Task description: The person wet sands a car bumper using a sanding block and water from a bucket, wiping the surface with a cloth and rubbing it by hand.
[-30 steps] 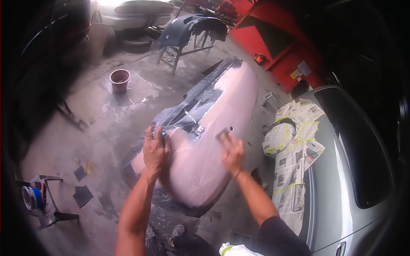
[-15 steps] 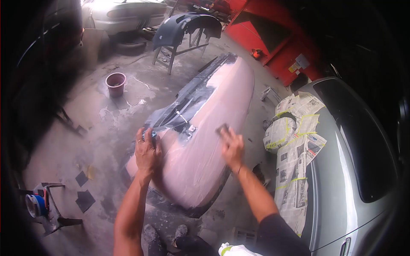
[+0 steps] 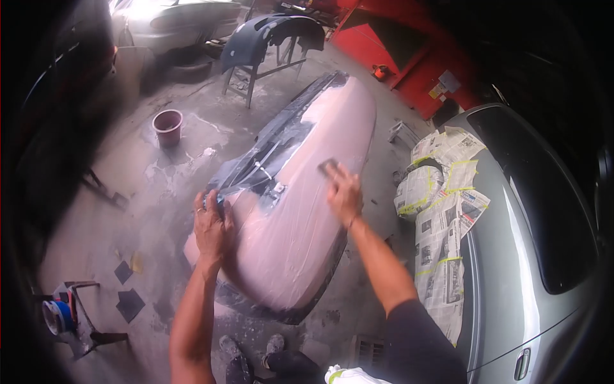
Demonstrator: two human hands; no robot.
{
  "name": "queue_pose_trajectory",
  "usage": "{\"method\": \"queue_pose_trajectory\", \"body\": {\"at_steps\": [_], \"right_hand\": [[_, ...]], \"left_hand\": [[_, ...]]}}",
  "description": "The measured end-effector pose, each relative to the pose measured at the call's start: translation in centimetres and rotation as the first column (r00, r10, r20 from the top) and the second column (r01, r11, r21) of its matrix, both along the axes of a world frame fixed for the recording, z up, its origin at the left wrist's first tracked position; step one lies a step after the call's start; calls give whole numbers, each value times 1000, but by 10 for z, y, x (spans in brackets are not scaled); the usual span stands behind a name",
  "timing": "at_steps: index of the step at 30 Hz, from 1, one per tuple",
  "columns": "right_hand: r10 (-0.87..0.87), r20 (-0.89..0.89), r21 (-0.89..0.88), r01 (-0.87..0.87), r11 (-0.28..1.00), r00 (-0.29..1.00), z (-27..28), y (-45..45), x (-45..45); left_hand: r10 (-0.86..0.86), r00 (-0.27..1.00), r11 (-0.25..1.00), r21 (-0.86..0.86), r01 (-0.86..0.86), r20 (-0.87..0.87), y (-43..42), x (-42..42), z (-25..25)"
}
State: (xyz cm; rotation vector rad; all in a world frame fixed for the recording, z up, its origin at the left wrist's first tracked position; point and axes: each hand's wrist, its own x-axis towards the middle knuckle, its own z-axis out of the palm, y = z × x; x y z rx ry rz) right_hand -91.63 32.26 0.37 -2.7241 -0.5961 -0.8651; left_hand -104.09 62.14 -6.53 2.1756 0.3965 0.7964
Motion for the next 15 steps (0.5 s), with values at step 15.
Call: {"method": "queue_pose_trajectory", "body": {"at_steps": [15], "right_hand": [[10, -15, -24, -11, 1000, 1000, -5, 37, -32]], "left_hand": [[-17, 998, 998, -67, 22, 63, 4, -2, -2]]}}
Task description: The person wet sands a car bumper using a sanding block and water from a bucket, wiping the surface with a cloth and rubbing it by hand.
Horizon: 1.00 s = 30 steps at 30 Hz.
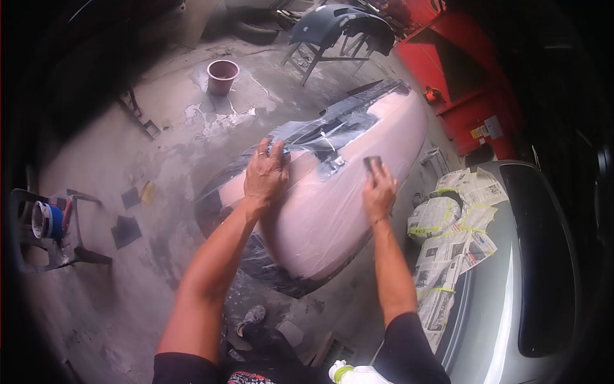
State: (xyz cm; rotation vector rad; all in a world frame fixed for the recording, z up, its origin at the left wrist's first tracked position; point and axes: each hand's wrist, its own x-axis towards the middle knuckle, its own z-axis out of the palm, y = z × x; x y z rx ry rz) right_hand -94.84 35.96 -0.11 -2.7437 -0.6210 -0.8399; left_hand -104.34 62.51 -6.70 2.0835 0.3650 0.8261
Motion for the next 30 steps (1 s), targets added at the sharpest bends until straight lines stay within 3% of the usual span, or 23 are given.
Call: {"method": "queue_pose_trajectory", "body": {"at_steps": [3, 5, 6, 7, 8, 9, 13, 15, 17, 19, 21, 22, 23, 25, 27, 29, 30], "right_hand": [[-130, -89, -17, 129, 992, 987, 12, 14, 31], [72, -34, 42, -71, 997, 997, -8, 7, -34], [73, -92, 46, -69, 997, 993, -16, 17, -106], [158, -8, -49, -158, 986, 987, -44, 10, -167], [186, -38, -104, -189, 976, 982, -55, 12, -228], [242, 69, -188, -226, 956, 968, -81, -1, -248], [368, 24, -227, -354, 907, 929, -34, 29, -163], [184, -68, -112, -191, 975, 980, -5, 60, -69], [30, -3, -90, -30, 995, 1000, 2, 80, -7], [13, -13, -79, -14, 997, 1000, -10, 75, -53], [-20, 39, -145, 26, 989, 999, -45, 79, -148], [103, 59, -202, -89, 975, 993, -56, 87, -210], [89, 57, -195, -76, 978, 994, -55, 85, -214], [262, -6, -302, -252, 920, 965, -49, 81, -202], [87, -94, -101, -97, 990, 992, -20, 84, -117], [-96, 8, -103, 96, 990, 995, -5, 83, -32], [-98, 13, -107, 99, 989, 995, -7, 84, -35]], "left_hand": [[-50, 999, 998, -27, 50, 4, 3, 0, -3], [-37, 998, 999, -12, 37, 59, 6, 4, -7], [-67, 997, 998, -8, 68, 23, 6, 3, -7], [-99, 995, 995, -3, 98, -14, 8, 2, -8], [-94, 995, 995, -11, 94, -12, 13, 1, -9], [-179, 983, 983, -50, 178, -25, 16, 0, -10], [-406, 913, 897, -207, 389, -46, 37, 11, -16], [-398, 913, 907, -192, 376, -91, 33, 11, -24], [-378, 917, 920, -157, 358, -126, 36, 8, -20], [-419, 895, 890, -265, 371, -153, 37, 4, -5], [-433, 893, 887, -235, 397, -124, 43, 10, -4], [-444, 888, 884, -220, 413, -116, 41, 9, -11], [-455, 882, 880, -215, 425, -121, 38, 9, -19], [-444, 891, 888, -179, 424, -92, 42, 16, -28], [-422, 902, 895, -200, 398, -94, 38, 14, -26], [-428, 898, 892, -207, 401, -104, 41, 8, -21], [-423, 897, 889, -251, 383, -130, 43, 6, -14]]}}
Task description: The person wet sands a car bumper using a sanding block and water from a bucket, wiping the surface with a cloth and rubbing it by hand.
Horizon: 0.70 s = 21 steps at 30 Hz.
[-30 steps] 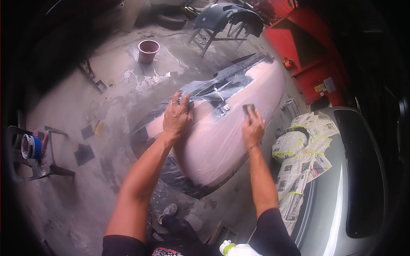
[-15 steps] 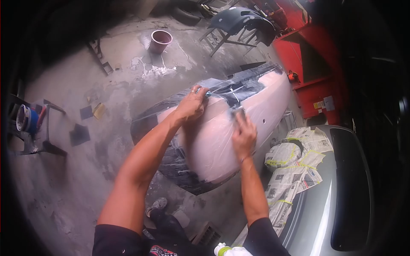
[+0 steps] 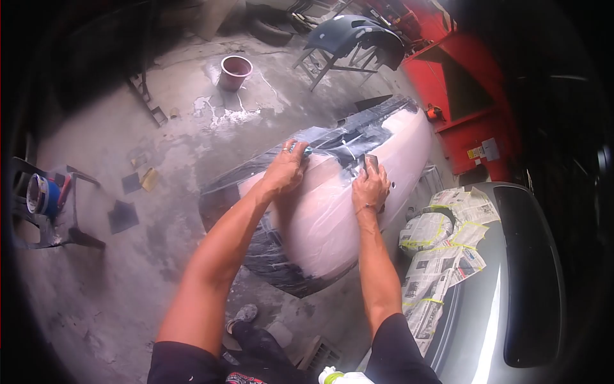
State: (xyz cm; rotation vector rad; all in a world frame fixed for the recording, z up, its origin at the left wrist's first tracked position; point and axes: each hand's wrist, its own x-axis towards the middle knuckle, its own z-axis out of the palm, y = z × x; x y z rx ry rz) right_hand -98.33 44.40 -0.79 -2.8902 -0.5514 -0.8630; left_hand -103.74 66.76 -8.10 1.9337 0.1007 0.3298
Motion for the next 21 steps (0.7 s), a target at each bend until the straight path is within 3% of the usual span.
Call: {"method": "queue_pose_trajectory", "body": {"at_steps": [2, 3, 5, 7, 9, 12, 14, 15, 16, 19, 21], "right_hand": [[-2, 37, -2, 2, 1000, 999, -15, 6, -29], [-32, -78, -31, 30, 999, 996, -15, 20, -85], [234, 29, -95, -231, 968, 972, -52, 29, -162], [271, -21, -116, -271, 955, 962, -40, 24, -137], [89, -63, -62, -93, 994, 994, -9, 30, -66], [17, 8, -6, -17, 1000, 1000, -4, 35, -37], [37, -52, -141, -44, 989, 998, -25, 34, -100], [177, -81, -162, -188, 969, 981, -30, 39, -151], [295, 32, -152, -287, 946, 955, -51, 30, -163], [340, 7, -183, -333, 925, 940, -24, 12, -106], [109, -100, 27, -107, 994, 989, 3, -3, -11]], "left_hand": [[-14, 999, 1000, -28, 13, -33, -1, 1, 9], [-34, 999, 998, -56, 33, -15, 2, 5, 5], [-58, 998, 995, -85, 57, -8, 6, 8, -8], [-76, 996, 994, -80, 80, 57, 7, 15, -16], [-56, 998, 996, -72, 59, 41, 4, 11, -13], [-35, 999, 996, -79, 36, 15, 2, 4, -8], [-29, 999, 994, -104, 31, 18, 7, 13, -5], [-30, 998, 993, -116, 36, 52, 6, 16, -17], [-33, 996, 991, -123, 43, 83, 5, 18, -25], [-40, 997, 990, -132, 49, 68, 6, 10, -18], [16, 998, 999, -51, -13, 59, -4, 1, -14]]}}
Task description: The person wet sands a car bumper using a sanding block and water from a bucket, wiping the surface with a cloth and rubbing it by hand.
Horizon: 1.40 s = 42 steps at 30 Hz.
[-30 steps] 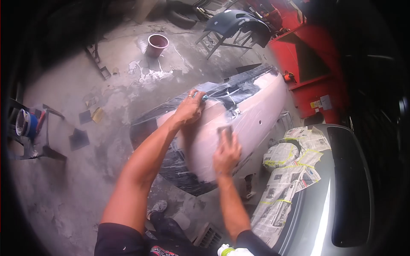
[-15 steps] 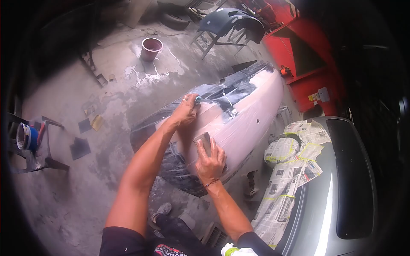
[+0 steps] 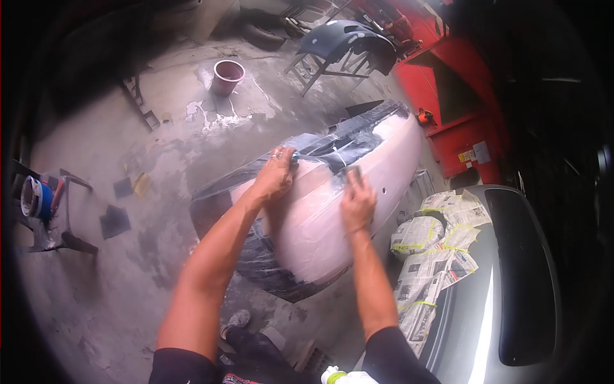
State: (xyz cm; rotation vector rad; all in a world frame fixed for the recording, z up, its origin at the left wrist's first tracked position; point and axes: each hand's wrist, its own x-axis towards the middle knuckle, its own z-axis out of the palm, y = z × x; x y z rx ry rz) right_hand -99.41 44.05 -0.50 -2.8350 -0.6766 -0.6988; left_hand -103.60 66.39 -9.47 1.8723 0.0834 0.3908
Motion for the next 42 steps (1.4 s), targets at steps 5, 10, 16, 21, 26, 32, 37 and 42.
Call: {"method": "queue_pose_trajectory", "body": {"at_steps": [5, 10, 16, 21, 26, 32, 37, 42], "right_hand": [[76, 61, 32, -78, 996, 995, -11, -28, 6], [355, 146, -199, -324, 925, 924, -78, -60, -202], [43, 51, 65, -46, 997, 998, 13, -75, 55], [10, 2, 110, -10, 994, 1000, -11, -65, -53], [402, 138, -182, -375, 909, 905, -68, -92, -176], [-121, 91, 194, 102, 976, 988, -3, -109, 73], [-29, 131, 92, 17, 996, 991, -49, -87, -132], [61, 176, 126, -84, 988, 982, -58, -93, -138]], "left_hand": [[182, 982, 969, 160, -188, 53, -11, -9, 9], [195, 977, 974, 101, -203, 89, -17, -7, -1], [223, 966, 956, 165, -243, 133, -10, -8, 3], [364, 912, 908, 146, -393, 187, -27, -16, -2], [563, 808, 782, 201, -589, 175, -39, -22, -3], [611, 789, 771, 179, -611, 62, -42, -23, -5], [610, 791, 779, 154, -608, 39, -42, -25, -4], [613, 786, 770, 163, -617, 78, -41, -24, 0]]}}
